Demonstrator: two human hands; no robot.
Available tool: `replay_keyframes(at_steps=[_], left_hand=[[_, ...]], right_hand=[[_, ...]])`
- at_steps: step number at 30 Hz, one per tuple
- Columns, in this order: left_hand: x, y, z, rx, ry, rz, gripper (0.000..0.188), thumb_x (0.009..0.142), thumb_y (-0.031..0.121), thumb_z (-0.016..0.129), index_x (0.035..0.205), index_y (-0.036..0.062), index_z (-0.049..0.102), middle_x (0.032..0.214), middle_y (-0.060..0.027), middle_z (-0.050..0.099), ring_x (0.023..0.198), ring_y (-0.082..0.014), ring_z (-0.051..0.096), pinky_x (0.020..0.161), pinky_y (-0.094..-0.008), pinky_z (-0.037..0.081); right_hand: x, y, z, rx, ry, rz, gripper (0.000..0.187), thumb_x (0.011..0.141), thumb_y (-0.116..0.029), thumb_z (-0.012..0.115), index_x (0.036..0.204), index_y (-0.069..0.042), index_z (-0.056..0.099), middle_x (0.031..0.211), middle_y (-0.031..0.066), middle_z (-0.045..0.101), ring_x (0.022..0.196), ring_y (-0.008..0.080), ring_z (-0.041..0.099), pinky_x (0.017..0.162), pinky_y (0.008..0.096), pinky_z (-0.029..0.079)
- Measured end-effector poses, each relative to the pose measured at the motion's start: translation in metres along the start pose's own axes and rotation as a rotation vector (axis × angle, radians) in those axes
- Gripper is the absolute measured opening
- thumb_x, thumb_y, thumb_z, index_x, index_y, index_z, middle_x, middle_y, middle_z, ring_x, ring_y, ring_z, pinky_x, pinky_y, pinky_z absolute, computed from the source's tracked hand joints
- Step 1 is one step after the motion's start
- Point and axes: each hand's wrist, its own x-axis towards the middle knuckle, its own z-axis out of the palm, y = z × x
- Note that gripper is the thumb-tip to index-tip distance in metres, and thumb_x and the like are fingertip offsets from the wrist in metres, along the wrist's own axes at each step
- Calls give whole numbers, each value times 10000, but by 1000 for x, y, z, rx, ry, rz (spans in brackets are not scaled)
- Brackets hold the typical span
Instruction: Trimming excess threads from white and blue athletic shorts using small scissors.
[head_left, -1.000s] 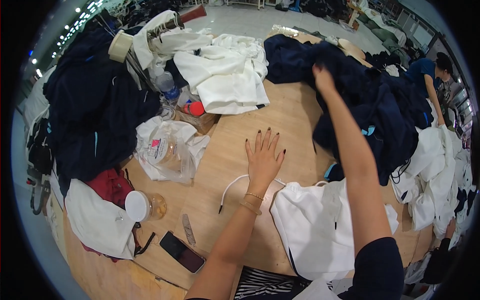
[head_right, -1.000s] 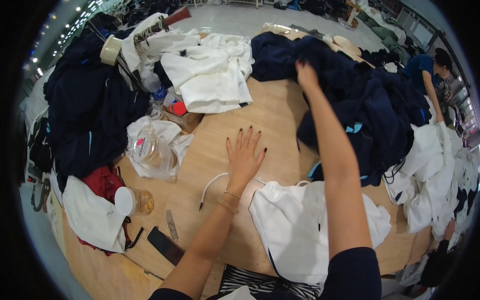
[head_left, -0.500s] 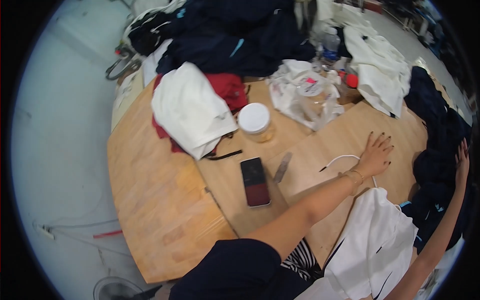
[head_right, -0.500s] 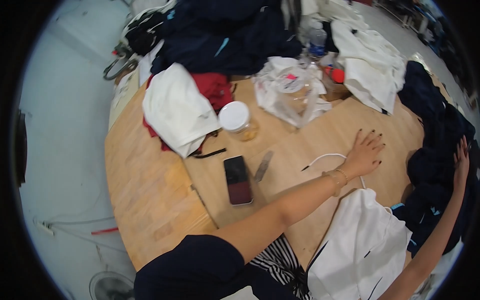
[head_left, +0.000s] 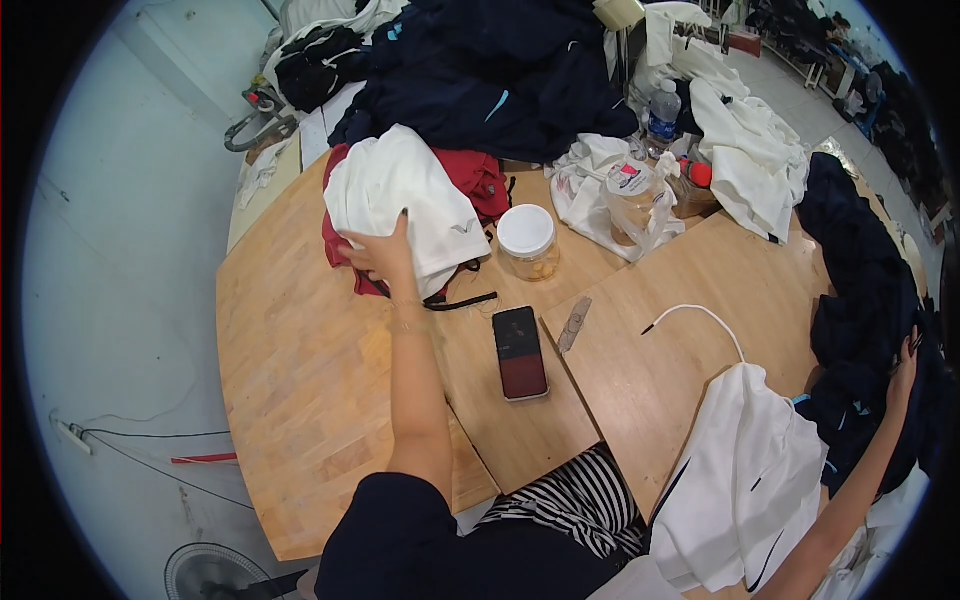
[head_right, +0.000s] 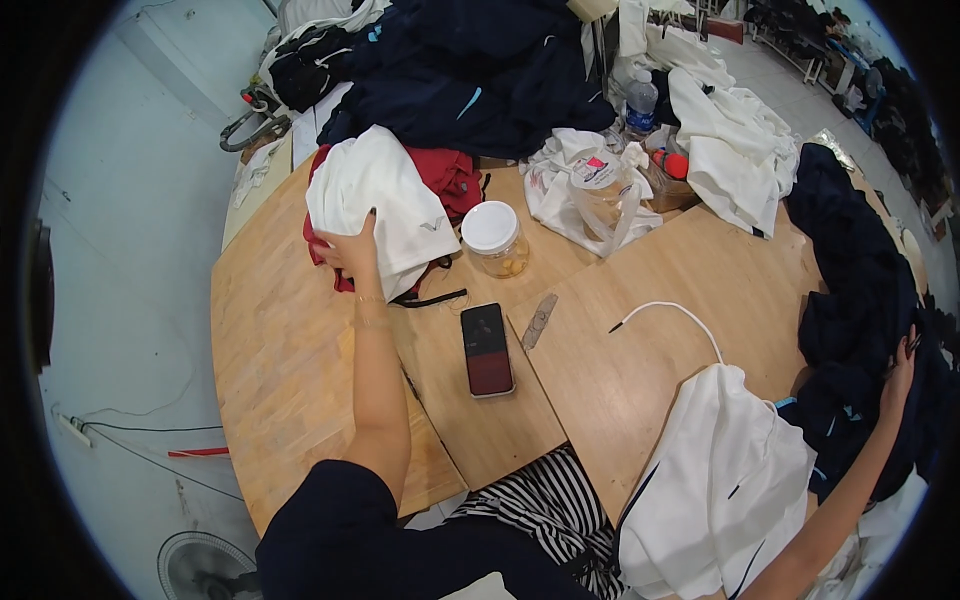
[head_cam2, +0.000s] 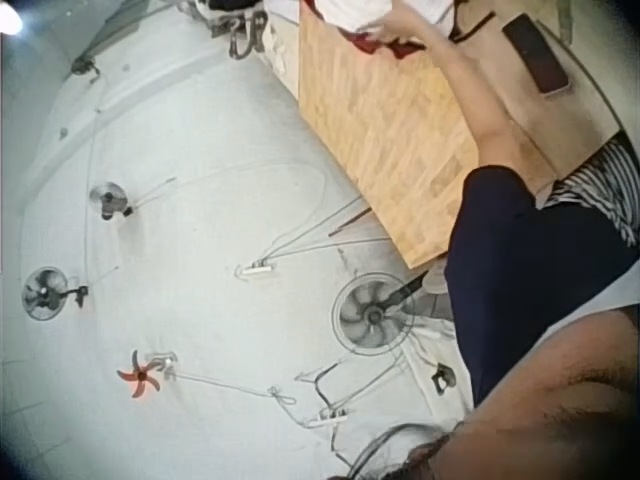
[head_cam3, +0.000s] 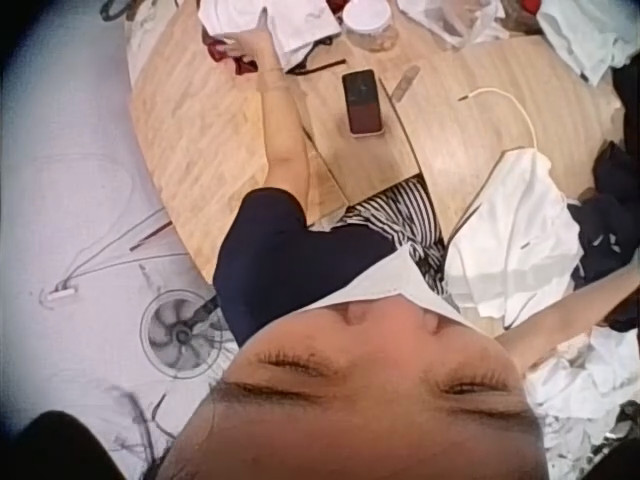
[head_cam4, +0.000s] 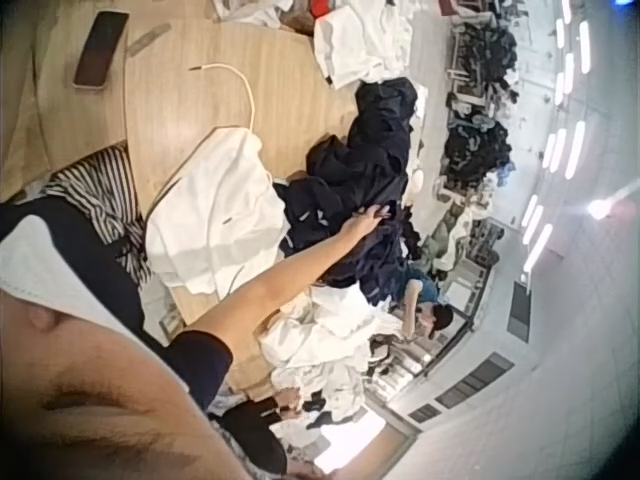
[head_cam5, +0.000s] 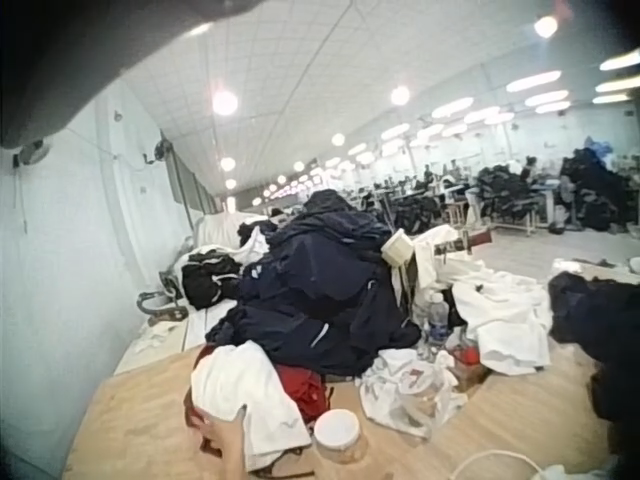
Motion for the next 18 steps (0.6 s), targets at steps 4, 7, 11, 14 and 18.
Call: replay_keyframes(at_steps=[4,7,11,14,18], left_hand=[[15,-29,19,69,-183,-44,1120,625,423,807,1444,31,150,1449,-319,209,1200,-481,438,928,-541,410],[50,-50,14,143,-278,30,825,638,402,787,1247,-31,439,1268,-310,452,1076,-441,561,870,-489,473],[154,-69,-18,-14,-253,116,411,702,341,734,850,-40,687,892,-180,683,806,-311,654,720,-419,508],[227,-39,-94,-593,-421,115,428,775,295,671,959,-91,657,948,-164,656,815,-218,594,734,-343,471],[159,57,-164,-623,-686,188,366,841,283,616,1003,-43,657,863,-86,663,755,-153,611,654,-291,479]], right_hand=[[-15,-7,-6,-23,13,-28,478,989,-273,436,1455,-242,333,1498,41,312,1405,161,225,1142,401,126],[-31,-9,4,-61,18,-68,471,991,-256,439,1451,-238,341,1488,37,325,1392,155,249,1140,397,148],[-18,0,-24,5,-32,-69,458,999,-230,425,1449,-239,346,1479,39,332,1376,148,275,1124,349,180],[-16,-6,-44,6,-79,-80,460,995,-238,434,1447,-239,350,1476,42,335,1380,144,264,1119,364,192],[-66,-24,36,-566,149,-209,496,965,-235,509,1439,-229,363,1476,43,332,1391,150,239,1115,387,193]])
